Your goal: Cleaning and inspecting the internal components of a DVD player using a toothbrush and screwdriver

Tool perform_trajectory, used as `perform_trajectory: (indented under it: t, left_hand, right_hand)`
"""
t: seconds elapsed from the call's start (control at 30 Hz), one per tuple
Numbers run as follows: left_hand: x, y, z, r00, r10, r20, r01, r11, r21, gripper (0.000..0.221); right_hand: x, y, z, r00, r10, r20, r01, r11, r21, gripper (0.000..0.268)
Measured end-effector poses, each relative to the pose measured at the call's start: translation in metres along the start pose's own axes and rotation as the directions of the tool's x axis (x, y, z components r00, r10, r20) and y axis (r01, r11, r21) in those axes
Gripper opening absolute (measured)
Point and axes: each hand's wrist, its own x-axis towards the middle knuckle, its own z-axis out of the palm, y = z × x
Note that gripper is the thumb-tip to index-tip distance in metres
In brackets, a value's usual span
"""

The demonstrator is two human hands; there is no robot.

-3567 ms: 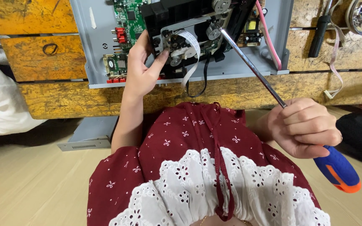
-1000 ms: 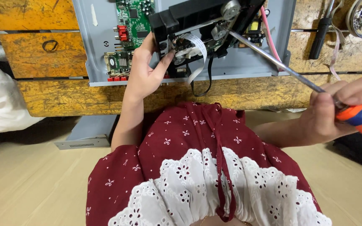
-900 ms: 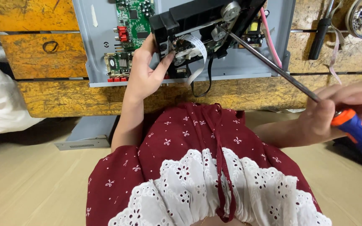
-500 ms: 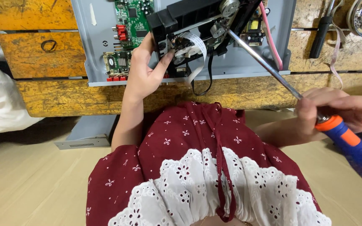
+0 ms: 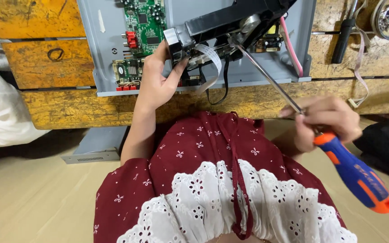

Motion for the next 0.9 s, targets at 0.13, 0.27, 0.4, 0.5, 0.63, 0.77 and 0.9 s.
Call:
perform_trajectory:
  t: [0.13, 0.27, 0.4, 0.5, 0.63, 0.77, 0.9]
  left_hand:
    - [-0.001, 0.000, 0.001, 0.999, -0.018, -0.036, 0.018, 1.000, 0.019, 0.033]
    - [-0.003, 0.000, 0.003, 0.990, 0.028, -0.135, -0.020, 0.998, 0.055, 0.033]
    - [-0.006, 0.014, 0.004, 0.978, -0.008, -0.209, 0.008, 1.000, 0.002, 0.022]
    - [-0.010, 0.019, 0.000, 0.963, 0.066, -0.261, -0.032, 0.991, 0.131, 0.024]
    - [-0.017, 0.031, -0.001, 0.954, 0.255, -0.157, -0.122, 0.810, 0.574, 0.039]
    - [-0.001, 0.064, 0.007, 0.957, 0.287, -0.053, -0.177, 0.714, 0.677, 0.047]
    - [0.006, 0.049, 0.013, 0.934, 0.356, 0.030, -0.240, 0.562, 0.792, 0.039]
  right_hand:
    - [0.013, -0.006, -0.002, 0.992, -0.127, 0.022, 0.123, 0.983, 0.138, 0.017]
    - [0.006, -0.011, -0.003, 0.900, -0.223, -0.374, 0.324, 0.917, 0.234, 0.023]
    - [-0.024, -0.003, -0.029, 0.846, -0.296, -0.444, 0.356, 0.933, 0.056, 0.019]
    - [-0.039, -0.009, -0.029, 0.793, -0.182, -0.582, 0.267, 0.962, 0.063, 0.012]
    - [-0.044, -0.005, -0.034, 0.780, -0.208, -0.590, 0.280, 0.959, 0.033, 0.010]
    - [-0.033, -0.005, -0.031, 0.811, -0.210, -0.547, 0.284, 0.957, 0.054, 0.015]
    - [-0.032, -0.007, -0.024, 0.820, -0.182, -0.543, 0.243, 0.969, 0.042, 0.014]
